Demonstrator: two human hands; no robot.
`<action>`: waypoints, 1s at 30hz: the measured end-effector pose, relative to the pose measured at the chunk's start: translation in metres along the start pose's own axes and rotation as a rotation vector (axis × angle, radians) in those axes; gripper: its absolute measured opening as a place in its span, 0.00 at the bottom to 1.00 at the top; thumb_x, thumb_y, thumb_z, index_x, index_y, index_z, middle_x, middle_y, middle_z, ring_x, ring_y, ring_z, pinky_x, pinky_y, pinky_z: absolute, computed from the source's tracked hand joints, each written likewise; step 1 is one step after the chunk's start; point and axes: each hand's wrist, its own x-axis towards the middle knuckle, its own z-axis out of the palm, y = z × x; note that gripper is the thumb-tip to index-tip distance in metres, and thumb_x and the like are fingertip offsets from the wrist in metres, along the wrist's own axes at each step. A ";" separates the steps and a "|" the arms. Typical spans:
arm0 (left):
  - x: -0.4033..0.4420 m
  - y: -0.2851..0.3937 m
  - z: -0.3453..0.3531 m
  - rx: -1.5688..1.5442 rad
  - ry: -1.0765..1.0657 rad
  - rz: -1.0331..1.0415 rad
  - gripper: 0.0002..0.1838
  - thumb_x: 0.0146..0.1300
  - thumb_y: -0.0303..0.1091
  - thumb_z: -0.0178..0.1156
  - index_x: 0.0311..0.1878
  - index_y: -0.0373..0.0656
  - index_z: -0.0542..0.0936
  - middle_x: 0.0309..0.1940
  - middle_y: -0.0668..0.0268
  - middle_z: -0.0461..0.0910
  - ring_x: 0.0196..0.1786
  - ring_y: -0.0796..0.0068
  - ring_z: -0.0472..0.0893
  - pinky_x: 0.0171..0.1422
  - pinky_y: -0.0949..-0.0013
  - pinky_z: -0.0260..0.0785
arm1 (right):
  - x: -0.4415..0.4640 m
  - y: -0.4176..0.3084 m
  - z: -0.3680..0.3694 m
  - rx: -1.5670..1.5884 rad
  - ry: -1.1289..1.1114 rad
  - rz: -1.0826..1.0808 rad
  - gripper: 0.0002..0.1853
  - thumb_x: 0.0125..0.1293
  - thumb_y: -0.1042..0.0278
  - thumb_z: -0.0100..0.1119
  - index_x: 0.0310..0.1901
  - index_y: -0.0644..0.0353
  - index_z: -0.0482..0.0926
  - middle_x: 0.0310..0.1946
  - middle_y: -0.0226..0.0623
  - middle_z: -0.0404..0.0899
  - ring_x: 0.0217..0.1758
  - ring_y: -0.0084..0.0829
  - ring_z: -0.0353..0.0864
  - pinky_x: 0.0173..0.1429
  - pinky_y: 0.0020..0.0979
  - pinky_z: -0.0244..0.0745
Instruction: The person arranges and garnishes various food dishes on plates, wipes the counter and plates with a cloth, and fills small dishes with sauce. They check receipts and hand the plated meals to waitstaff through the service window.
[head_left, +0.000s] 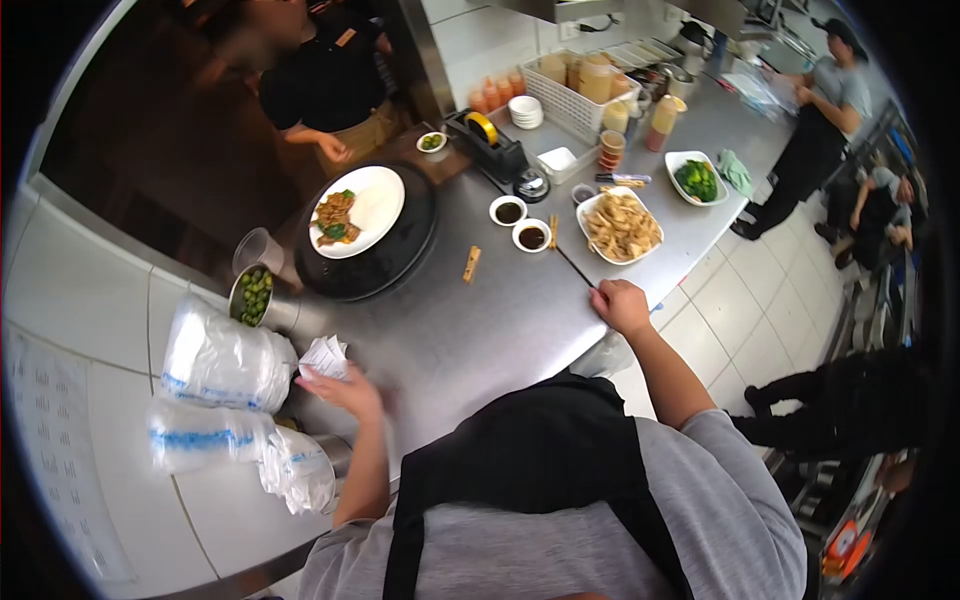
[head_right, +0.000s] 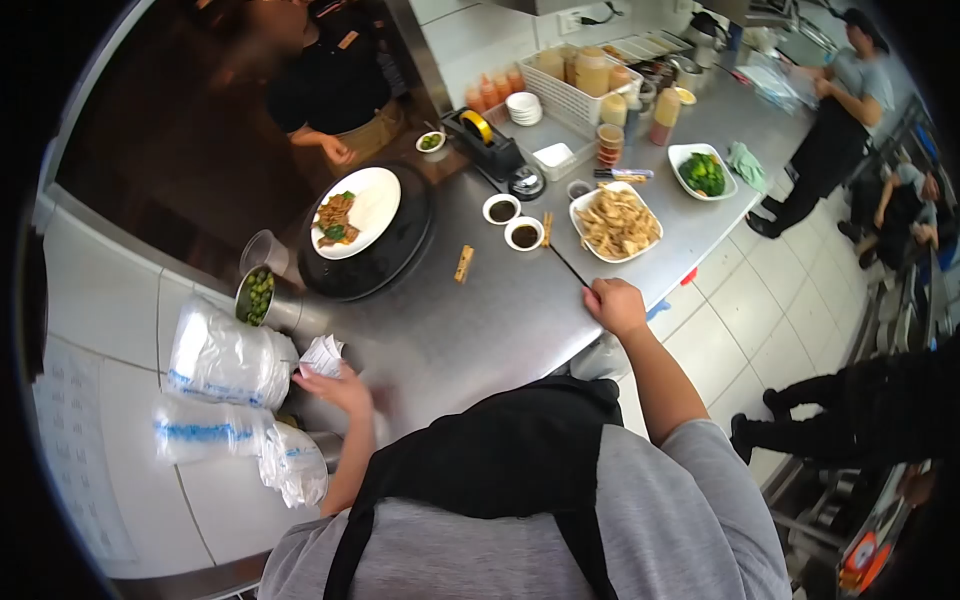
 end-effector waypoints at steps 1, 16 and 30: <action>-0.022 0.004 0.002 0.035 -0.163 0.092 0.39 0.58 0.35 0.60 0.70 0.36 0.55 0.70 0.39 0.45 0.72 0.39 0.49 0.73 0.48 0.44 | 0.001 -0.001 0.000 -0.012 -0.001 0.003 0.14 0.59 0.58 0.58 0.23 0.58 0.73 0.19 0.40 0.74 0.27 0.42 0.76 0.32 0.43 0.72; -0.095 0.106 0.048 -0.038 -0.883 0.743 0.32 0.62 0.47 0.55 0.67 0.44 0.63 0.68 0.54 0.60 0.70 0.50 0.59 0.72 0.46 0.49 | -0.008 0.019 0.012 0.165 0.038 0.059 0.18 0.60 0.58 0.59 0.17 0.60 0.72 0.16 0.46 0.72 0.21 0.48 0.72 0.28 0.45 0.66; -0.099 0.122 0.039 0.028 -0.841 0.671 0.27 0.64 0.50 0.54 0.65 0.54 0.67 0.66 0.62 0.64 0.70 0.60 0.62 0.72 0.53 0.53 | 0.002 0.074 -0.009 1.207 -0.521 0.474 0.20 0.73 0.58 0.45 0.34 0.67 0.77 0.20 0.39 0.78 0.21 0.25 0.76 0.29 0.25 0.72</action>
